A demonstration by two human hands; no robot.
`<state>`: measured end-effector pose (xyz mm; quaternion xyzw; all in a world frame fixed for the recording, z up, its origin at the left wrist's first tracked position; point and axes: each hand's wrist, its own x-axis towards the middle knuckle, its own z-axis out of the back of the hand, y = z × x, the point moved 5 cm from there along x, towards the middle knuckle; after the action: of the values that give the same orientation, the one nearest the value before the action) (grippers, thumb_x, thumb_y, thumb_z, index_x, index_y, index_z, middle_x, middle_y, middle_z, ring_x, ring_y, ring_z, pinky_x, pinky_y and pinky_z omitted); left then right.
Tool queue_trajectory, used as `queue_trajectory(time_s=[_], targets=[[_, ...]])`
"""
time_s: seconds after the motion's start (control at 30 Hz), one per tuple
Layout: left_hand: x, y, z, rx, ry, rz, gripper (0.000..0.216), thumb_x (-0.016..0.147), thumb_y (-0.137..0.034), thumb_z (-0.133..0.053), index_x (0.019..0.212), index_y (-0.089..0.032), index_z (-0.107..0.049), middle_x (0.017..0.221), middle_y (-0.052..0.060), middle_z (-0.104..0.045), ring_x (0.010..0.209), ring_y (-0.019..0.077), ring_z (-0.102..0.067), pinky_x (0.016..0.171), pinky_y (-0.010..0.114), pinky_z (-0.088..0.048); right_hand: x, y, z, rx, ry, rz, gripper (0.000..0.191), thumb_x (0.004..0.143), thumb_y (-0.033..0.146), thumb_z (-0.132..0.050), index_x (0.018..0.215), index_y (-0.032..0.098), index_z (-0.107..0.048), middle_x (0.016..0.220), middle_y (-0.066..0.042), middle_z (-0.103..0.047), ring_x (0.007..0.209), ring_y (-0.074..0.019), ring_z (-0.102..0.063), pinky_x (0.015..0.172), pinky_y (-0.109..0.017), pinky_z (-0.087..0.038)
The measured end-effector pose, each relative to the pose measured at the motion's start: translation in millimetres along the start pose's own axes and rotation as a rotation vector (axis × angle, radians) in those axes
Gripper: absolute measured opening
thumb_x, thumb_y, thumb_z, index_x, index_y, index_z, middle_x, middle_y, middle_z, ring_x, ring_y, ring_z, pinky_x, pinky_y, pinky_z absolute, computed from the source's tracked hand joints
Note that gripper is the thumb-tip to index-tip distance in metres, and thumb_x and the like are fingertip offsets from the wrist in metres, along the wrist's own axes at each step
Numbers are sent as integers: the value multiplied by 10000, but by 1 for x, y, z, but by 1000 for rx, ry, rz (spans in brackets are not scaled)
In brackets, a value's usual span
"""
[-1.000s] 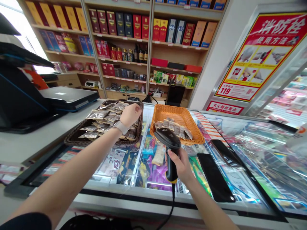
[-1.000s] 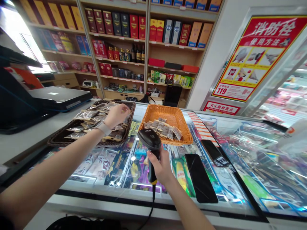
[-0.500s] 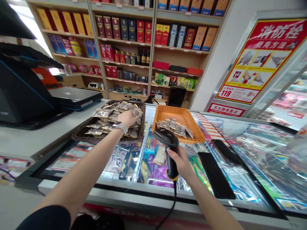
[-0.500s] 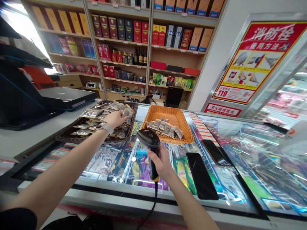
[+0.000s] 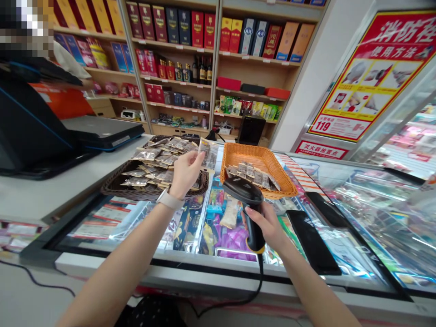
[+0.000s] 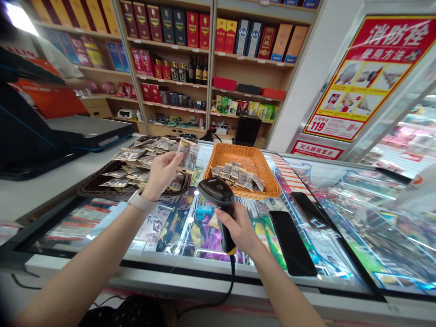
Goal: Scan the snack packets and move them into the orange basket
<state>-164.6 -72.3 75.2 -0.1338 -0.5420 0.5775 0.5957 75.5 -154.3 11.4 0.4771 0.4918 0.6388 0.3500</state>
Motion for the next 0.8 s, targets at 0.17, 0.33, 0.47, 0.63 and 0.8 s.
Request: queue_trajectory(time_s=[0.17, 0.33, 0.47, 0.63, 0.8], targets=[[-26, 8, -24, -263, 139, 77, 285, 916, -465, -507, 1031, -219, -593, 526, -54, -500, 435, 135, -512, 469, 237, -422, -1, 1, -2, -30, 36, -17, 326, 893, 508, -659, 867, 187, -611, 666, -3, -603, 553, -163, -544, 500, -274, -425], [-37, 9, -31, -334, 163, 33, 318, 904, -469, -546, 1113, -233, -516, 591, -52, -557, 509, 149, -610, 526, 252, -529, -1, 0, -2, -41, 28, -11, 321, 906, 497, -652, 903, 177, -628, 678, -6, -608, 555, -161, -541, 497, -273, -422], [-38, 10, -30, -411, 174, 39, 260, 907, -435, -545, 1052, -239, -457, 588, -64, -548, 489, 145, -603, 507, 259, -539, -1, -2, -1, -56, 26, -9, 321, 919, 496, -643, 846, 187, -598, 662, -1, -591, 553, -154, -527, 505, -271, -411], [-36, 16, -30, -445, 182, 130, 232, 904, -395, -542, 1009, -257, -388, 577, -84, -504, 468, 137, -591, 513, 264, -534, -4, -6, 0, -66, 13, -6, 326, 917, 498, -647, 828, 188, -604, 665, -5, -591, 551, -154, -522, 501, -272, -407], [-38, 19, -30, -400, 192, 135, 230, 914, -421, -523, 1000, -263, -380, 592, -75, -523, 474, 141, -601, 508, 262, -512, -4, -7, 1, -79, -23, 6, 360, 916, 525, -641, 790, 189, -606, 658, -12, -592, 549, -159, -517, 495, -278, -400]])
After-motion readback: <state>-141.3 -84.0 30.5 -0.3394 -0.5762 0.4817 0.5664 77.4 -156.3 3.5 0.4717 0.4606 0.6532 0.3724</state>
